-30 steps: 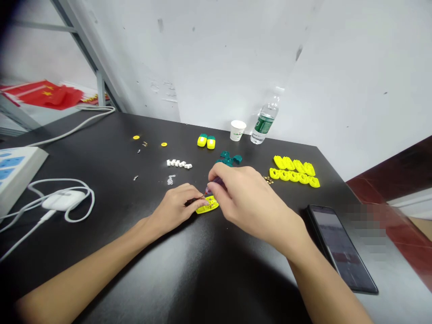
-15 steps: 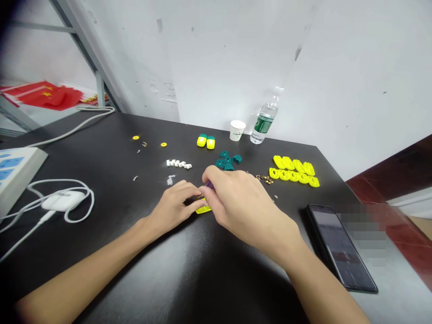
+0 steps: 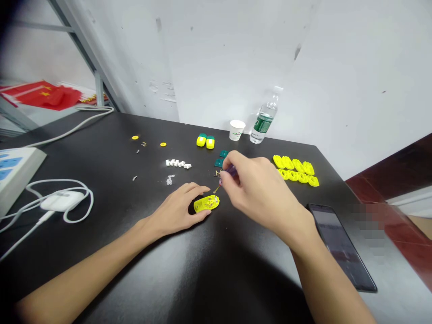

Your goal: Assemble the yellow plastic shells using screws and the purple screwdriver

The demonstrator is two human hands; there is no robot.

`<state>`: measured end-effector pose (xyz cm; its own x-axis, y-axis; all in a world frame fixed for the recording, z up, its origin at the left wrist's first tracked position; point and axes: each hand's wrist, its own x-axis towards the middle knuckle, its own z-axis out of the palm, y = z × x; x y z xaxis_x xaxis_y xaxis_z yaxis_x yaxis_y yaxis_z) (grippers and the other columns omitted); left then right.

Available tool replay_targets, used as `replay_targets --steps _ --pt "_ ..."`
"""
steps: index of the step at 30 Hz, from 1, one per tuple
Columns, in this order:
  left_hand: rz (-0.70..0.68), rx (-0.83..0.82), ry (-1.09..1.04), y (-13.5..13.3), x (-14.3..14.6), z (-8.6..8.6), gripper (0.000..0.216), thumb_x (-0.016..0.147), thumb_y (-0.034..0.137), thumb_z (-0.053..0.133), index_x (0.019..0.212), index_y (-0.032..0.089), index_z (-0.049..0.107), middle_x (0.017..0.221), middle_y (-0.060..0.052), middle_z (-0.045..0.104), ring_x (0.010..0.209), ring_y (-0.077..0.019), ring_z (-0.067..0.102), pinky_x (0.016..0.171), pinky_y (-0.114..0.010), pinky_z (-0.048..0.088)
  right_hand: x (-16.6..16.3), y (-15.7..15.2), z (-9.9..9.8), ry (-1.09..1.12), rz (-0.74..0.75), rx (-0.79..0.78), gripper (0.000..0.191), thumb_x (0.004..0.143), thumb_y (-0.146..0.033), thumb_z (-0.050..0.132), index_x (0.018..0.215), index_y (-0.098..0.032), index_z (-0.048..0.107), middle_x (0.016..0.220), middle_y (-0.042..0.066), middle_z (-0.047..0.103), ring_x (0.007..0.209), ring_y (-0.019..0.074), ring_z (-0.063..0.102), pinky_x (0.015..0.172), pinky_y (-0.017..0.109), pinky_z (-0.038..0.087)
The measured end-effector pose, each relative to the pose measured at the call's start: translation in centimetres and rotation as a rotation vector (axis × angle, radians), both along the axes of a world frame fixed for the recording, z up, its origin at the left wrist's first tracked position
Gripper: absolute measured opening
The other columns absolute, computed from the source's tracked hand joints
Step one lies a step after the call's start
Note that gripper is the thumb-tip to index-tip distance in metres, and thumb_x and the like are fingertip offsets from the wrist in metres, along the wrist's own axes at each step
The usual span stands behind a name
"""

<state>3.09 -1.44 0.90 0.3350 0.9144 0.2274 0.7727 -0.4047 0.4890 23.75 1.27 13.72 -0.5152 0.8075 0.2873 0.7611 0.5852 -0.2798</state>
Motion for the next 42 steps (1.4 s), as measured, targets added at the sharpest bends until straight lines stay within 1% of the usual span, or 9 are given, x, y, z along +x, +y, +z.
replay_targets --steps 5,8,12,15,18,25,28,37,42 --pt "-0.049 -0.012 -0.040 0.0 0.0 -0.1 0.045 0.087 0.034 0.064 0.128 0.018 0.056 0.118 -0.008 0.060 0.104 -0.0239 0.060 0.096 -0.041 0.047 0.8 1.1 0.4 0.037 -0.126 -0.003 0.008 0.088 -0.027 0.056 0.083 -0.024 0.061 0.060 -0.005 0.064 0.052 0.0127 0.053 0.054 0.027 0.036" --pt "-0.058 -0.040 -0.054 -0.1 0.1 0.0 0.045 0.086 0.038 0.066 0.126 0.018 0.058 0.115 -0.007 0.062 0.099 -0.0234 0.061 0.094 -0.042 0.047 1.1 1.7 0.2 0.032 -0.167 0.014 0.008 0.087 -0.027 0.056 0.081 -0.024 0.061 0.062 -0.004 0.065 0.053 0.0137 0.053 0.054 0.028 0.037" --pt "-0.049 -0.067 -0.154 0.0 0.1 -0.3 0.046 0.089 0.046 0.063 0.126 0.019 0.058 0.102 -0.005 0.065 0.084 -0.0190 0.061 0.085 -0.038 0.049 1.2 2.1 -0.1 0.022 -0.191 0.013 0.009 0.086 -0.026 0.056 0.080 -0.023 0.061 0.062 -0.002 0.065 0.054 0.0148 0.053 0.054 0.028 0.036" --pt "0.024 -0.036 -0.266 0.6 0.0 -0.7 0.030 0.096 0.036 0.052 0.118 0.018 0.063 0.094 -0.003 0.065 0.075 -0.0148 0.059 0.076 -0.032 0.049 1.4 2.3 -0.2 0.019 -0.186 0.009 0.009 0.087 -0.027 0.056 0.080 -0.024 0.061 0.062 -0.002 0.064 0.056 0.0151 0.053 0.055 0.029 0.035" --pt "0.156 0.004 -0.291 2.1 0.2 -1.2 0.020 0.093 0.026 0.057 0.108 0.017 0.067 0.094 -0.003 0.065 0.074 -0.0140 0.060 0.076 -0.031 0.050 1.5 2.4 -0.1 0.019 -0.179 0.010 0.010 0.087 -0.028 0.055 0.080 -0.024 0.060 0.063 -0.002 0.064 0.058 0.0154 0.053 0.056 0.029 0.035" --pt "0.198 0.078 -0.211 7.8 1.9 -2.0 0.012 0.087 0.020 0.066 0.098 0.017 0.070 0.094 -0.005 0.065 0.080 -0.0173 0.061 0.078 -0.032 0.050 1.8 2.4 -0.1 0.039 -0.180 0.038 0.009 0.087 -0.027 0.055 0.081 -0.023 0.060 0.065 -0.001 0.064 0.060 0.0157 0.054 0.056 0.029 0.033" --pt "0.197 0.096 -0.167 9.0 2.4 -2.3 0.007 0.088 0.019 0.064 0.088 0.017 0.070 0.089 -0.005 0.063 0.082 -0.0188 0.060 0.078 -0.033 0.049 1.9 2.3 -0.2 0.048 -0.159 0.063 0.010 0.088 -0.025 0.053 0.081 -0.023 0.061 0.065 -0.001 0.064 0.059 0.0150 0.054 0.056 0.029 0.032" --pt "0.198 0.086 -0.130 8.8 2.6 -2.2 0.018 0.088 0.008 0.052 0.075 0.018 0.057 0.084 -0.006 0.059 0.087 -0.0218 0.058 0.079 -0.034 0.044 2.2 2.4 -0.3 0.056 -0.143 0.076 0.010 0.088 -0.024 0.052 0.081 -0.022 0.060 0.064 0.000 0.064 0.059 0.0151 0.053 0.055 0.029 0.030" --pt "0.234 0.034 -0.215 7.6 1.0 -1.7 0.012 0.088 0.012 0.052 0.080 0.019 0.057 0.072 0.000 0.061 0.067 -0.0160 0.057 0.066 -0.029 0.043 2.1 2.1 -0.1 0.054 -0.134 0.082 0.010 0.088 -0.024 0.052 0.082 -0.022 0.060 0.065 0.000 0.064 0.060 0.0155 0.053 0.056 0.029 0.030"
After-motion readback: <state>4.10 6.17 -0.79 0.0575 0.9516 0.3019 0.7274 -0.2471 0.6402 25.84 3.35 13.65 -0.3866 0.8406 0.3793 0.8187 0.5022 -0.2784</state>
